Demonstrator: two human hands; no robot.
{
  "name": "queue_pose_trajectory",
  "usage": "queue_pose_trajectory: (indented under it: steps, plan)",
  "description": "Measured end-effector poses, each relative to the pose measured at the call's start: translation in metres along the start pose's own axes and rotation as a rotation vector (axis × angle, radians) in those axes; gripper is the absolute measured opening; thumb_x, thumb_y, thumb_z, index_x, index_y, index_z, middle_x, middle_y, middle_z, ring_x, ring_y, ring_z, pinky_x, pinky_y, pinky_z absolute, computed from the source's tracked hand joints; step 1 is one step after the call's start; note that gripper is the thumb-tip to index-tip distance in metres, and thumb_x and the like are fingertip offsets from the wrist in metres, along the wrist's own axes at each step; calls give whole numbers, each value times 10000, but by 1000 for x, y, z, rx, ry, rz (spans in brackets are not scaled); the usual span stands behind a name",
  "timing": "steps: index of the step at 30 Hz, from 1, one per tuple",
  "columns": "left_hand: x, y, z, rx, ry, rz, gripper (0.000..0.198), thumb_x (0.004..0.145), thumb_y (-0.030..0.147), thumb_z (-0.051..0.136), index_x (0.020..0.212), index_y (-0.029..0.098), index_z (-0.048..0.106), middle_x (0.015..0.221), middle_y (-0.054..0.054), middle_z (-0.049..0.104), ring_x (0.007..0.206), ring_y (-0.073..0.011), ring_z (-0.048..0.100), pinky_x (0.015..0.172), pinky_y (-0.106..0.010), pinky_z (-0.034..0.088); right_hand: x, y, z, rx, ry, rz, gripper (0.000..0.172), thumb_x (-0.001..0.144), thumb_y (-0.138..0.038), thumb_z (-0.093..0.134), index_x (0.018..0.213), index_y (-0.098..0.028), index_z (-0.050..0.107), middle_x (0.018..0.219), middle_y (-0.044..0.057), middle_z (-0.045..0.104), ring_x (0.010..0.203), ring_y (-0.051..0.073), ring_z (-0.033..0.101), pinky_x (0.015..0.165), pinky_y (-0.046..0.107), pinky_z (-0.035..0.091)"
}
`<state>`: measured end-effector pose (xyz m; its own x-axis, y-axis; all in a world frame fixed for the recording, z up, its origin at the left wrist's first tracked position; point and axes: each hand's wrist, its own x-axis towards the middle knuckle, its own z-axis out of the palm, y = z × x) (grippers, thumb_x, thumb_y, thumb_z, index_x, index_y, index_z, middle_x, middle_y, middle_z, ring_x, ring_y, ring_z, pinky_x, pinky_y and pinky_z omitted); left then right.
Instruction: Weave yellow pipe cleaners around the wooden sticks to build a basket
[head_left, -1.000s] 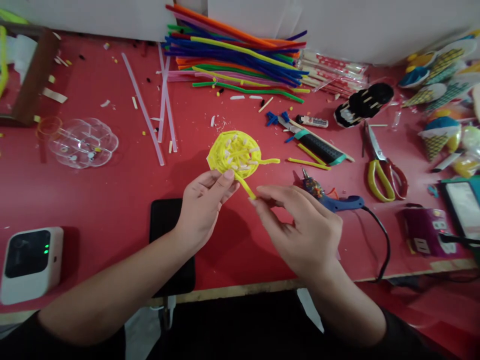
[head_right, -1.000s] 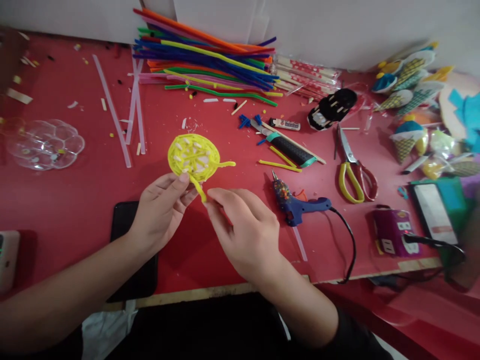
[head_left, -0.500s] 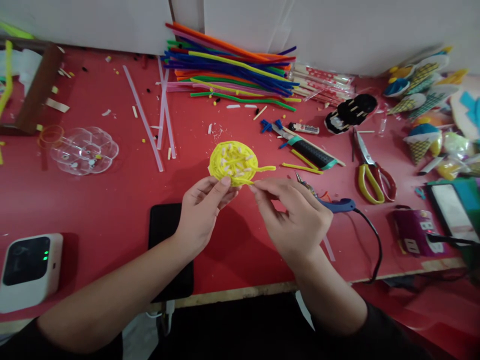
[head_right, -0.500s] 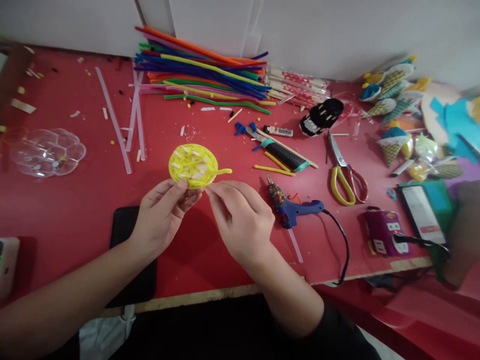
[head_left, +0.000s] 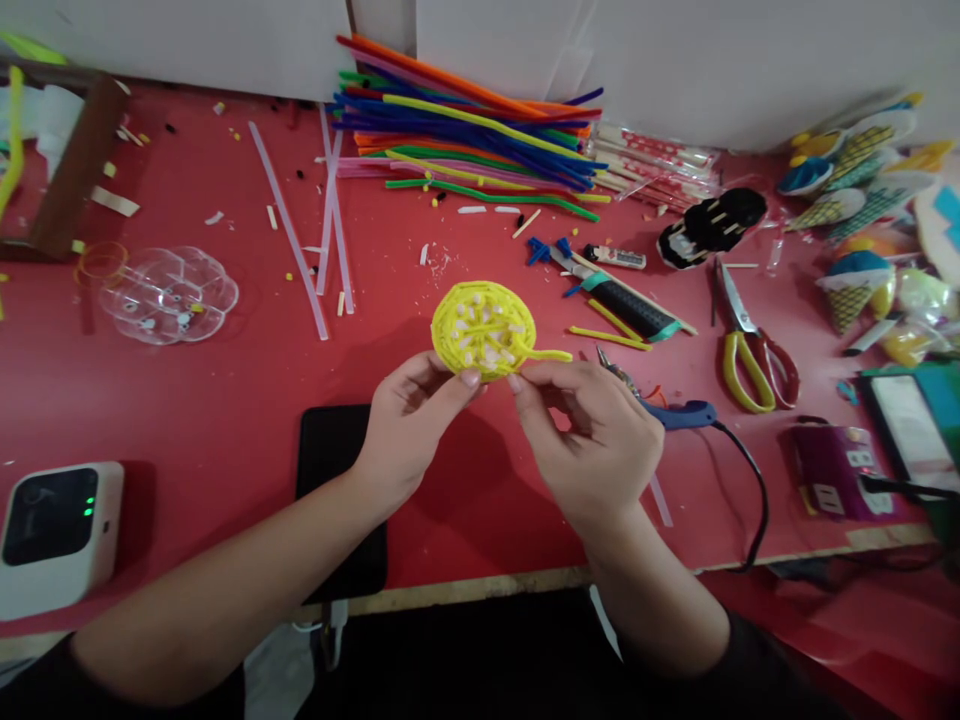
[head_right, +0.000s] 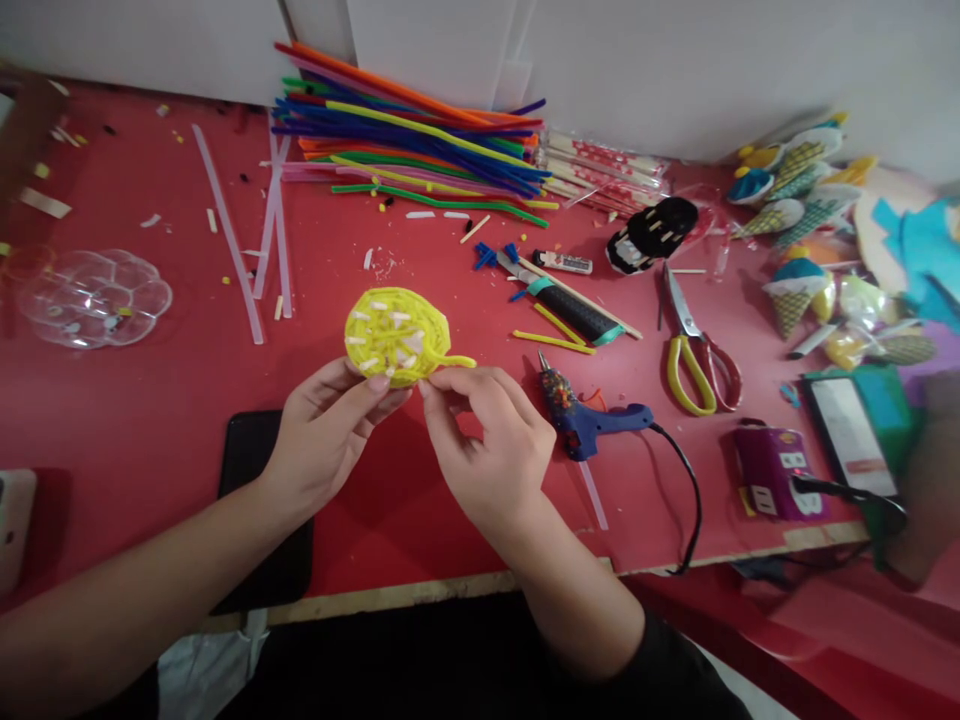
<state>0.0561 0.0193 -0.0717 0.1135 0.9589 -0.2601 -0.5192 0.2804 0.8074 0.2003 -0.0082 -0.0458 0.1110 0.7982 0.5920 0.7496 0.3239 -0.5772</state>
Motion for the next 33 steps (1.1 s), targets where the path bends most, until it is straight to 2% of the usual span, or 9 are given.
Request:
queue_pose_trajectory:
  steps: [8,11,14,17,20,25,27,33]
  plan:
    - [-2,1,-1,74,31,15,153,733,304,930,818,229,827,857,-1,817,807,-137,746,835,-258,614,-6,0,3,242,-46,264,38,885,-171,737,882,-208,725,806,-20,774,651,109,726,614,216,633]
    - [-3,2,-1,87,23,39,185,730,328,936,843,230,829,898,-18,829,846,-157,763,856,-275,623,-8,1,3,288,-42,291,32,891,-181,734,881,-210,724,828,-12,779,686,126,751,630,232,648]
    - [-5,2,1,98,3,90,202,722,294,947,876,237,830,929,-23,839,890,-166,780,877,-275,631,-9,2,1,245,-46,221,34,905,-197,744,899,-226,727,827,-16,778,707,131,749,653,246,651]
    - [-7,3,3,134,-8,115,189,725,246,944,876,240,831,944,-24,846,916,-179,792,903,-290,638,-8,2,-1,145,-13,59,105,904,-147,750,953,-238,730,858,-9,798,744,135,756,697,248,653]
    - [-7,3,3,152,-7,131,182,743,274,936,891,249,832,942,-20,848,915,-180,793,901,-293,640,-7,1,-3,82,21,-102,178,899,-86,742,983,-242,723,846,-4,802,756,141,760,728,252,649]
    - [-5,2,1,148,-32,142,227,731,244,945,928,249,831,950,-16,847,928,-175,791,899,-272,629,-7,-1,-4,102,15,-169,190,896,-68,726,979,-237,707,796,-3,773,714,148,739,679,269,629]
    - [-6,2,2,154,-35,133,236,729,240,945,934,245,828,954,-21,847,939,-183,791,906,-280,628,-8,-3,-4,136,8,-117,170,896,-87,726,960,-243,696,774,-14,755,671,142,713,632,275,617]
    - [-9,6,5,178,-39,108,137,778,285,915,877,248,827,919,-18,843,909,-179,789,872,-285,639,-8,-5,-1,397,17,274,94,870,-168,743,823,-221,682,699,-41,680,534,95,624,460,208,521]
